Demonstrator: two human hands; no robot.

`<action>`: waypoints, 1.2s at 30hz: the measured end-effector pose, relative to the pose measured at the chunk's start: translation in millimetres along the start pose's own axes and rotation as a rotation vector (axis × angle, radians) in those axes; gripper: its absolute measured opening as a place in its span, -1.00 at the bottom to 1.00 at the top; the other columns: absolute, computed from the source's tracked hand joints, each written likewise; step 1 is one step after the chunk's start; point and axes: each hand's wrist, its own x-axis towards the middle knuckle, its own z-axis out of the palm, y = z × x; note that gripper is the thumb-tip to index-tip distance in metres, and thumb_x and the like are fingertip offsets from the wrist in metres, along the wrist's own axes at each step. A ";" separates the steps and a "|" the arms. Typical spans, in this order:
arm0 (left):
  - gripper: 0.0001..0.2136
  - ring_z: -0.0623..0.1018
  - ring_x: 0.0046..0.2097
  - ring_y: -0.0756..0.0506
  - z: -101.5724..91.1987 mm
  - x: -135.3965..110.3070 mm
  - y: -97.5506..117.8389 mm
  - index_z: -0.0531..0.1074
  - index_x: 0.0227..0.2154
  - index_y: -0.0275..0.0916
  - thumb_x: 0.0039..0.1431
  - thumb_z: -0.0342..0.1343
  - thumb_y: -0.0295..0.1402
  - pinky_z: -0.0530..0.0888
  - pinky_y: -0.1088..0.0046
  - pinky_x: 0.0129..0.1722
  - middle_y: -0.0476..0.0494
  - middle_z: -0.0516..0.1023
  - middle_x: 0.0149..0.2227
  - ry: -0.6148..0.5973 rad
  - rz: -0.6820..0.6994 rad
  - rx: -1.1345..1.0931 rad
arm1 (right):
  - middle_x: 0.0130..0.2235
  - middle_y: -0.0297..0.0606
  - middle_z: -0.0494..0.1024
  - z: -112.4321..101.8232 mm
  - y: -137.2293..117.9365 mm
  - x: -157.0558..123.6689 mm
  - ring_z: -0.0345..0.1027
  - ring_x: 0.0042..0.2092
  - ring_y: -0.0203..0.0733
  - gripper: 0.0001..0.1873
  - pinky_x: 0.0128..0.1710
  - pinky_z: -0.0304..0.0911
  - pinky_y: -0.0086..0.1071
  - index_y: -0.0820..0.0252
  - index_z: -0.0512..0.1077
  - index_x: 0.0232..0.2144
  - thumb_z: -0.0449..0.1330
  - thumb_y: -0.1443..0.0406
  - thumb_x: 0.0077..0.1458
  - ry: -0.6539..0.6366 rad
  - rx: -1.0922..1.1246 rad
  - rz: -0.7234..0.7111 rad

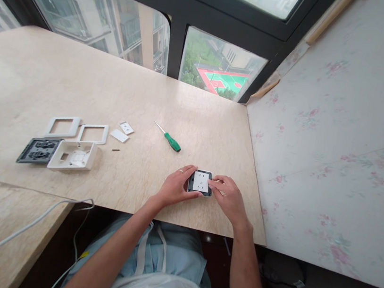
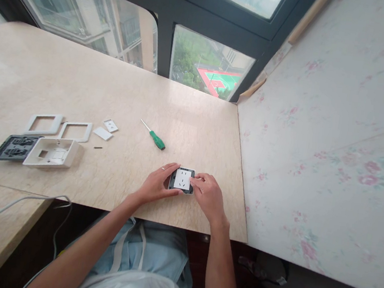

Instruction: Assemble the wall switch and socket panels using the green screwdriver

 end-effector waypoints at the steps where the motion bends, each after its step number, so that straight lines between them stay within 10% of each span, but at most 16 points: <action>1: -0.24 0.35 0.28 -0.28 -0.3 0.1 0.2 0.18 0.25 -0.17 0.05 0.28 0.02 0.32 0.14 0.24 -0.30 0.32 0.26 0.000 0.001 -0.003 | -0.14 -0.18 0.57 -0.6 0.5 -1.2 0.45 -0.10 -0.09 -0.78 -0.11 0.42 -0.16 0.00 0.61 -0.15 0.17 0.30 0.25 -0.005 0.026 0.014; 22: -0.20 0.35 0.27 -0.31 -2.1 -0.1 2.3 0.16 0.27 -0.15 0.03 0.28 0.05 0.34 0.10 0.23 -0.31 0.30 0.28 -0.027 -0.035 -0.006 | -0.01 -0.13 0.55 10.4 7.2 -15.4 0.46 -0.01 -0.07 -0.74 0.04 0.41 -0.06 0.02 0.57 -0.06 0.19 0.21 0.23 0.093 0.201 0.119; 30: -0.17 0.28 0.33 -0.28 -2.6 0.7 1.3 0.12 0.31 -0.13 0.04 0.25 0.09 0.27 0.10 0.28 -0.27 0.27 0.32 -0.059 -0.027 0.006 | 0.36 -0.06 0.17 24.0 22.8 -28.4 0.04 0.37 0.13 -0.04 0.29 0.11 0.14 -0.05 0.05 0.35 0.39 0.06 -0.01 -0.053 0.331 0.191; 36: -0.11 0.24 0.35 -0.29 -3.9 0.4 4.3 0.06 0.34 -0.18 0.03 0.26 0.10 0.26 0.08 0.30 -0.30 0.21 0.35 -0.088 -0.035 0.020 | 0.40 -0.08 0.08 30.4 25.3 -30.6 -0.02 0.39 0.13 0.01 0.34 -0.04 0.17 -0.07 -0.05 0.37 0.38 0.08 0.01 -0.118 0.364 0.215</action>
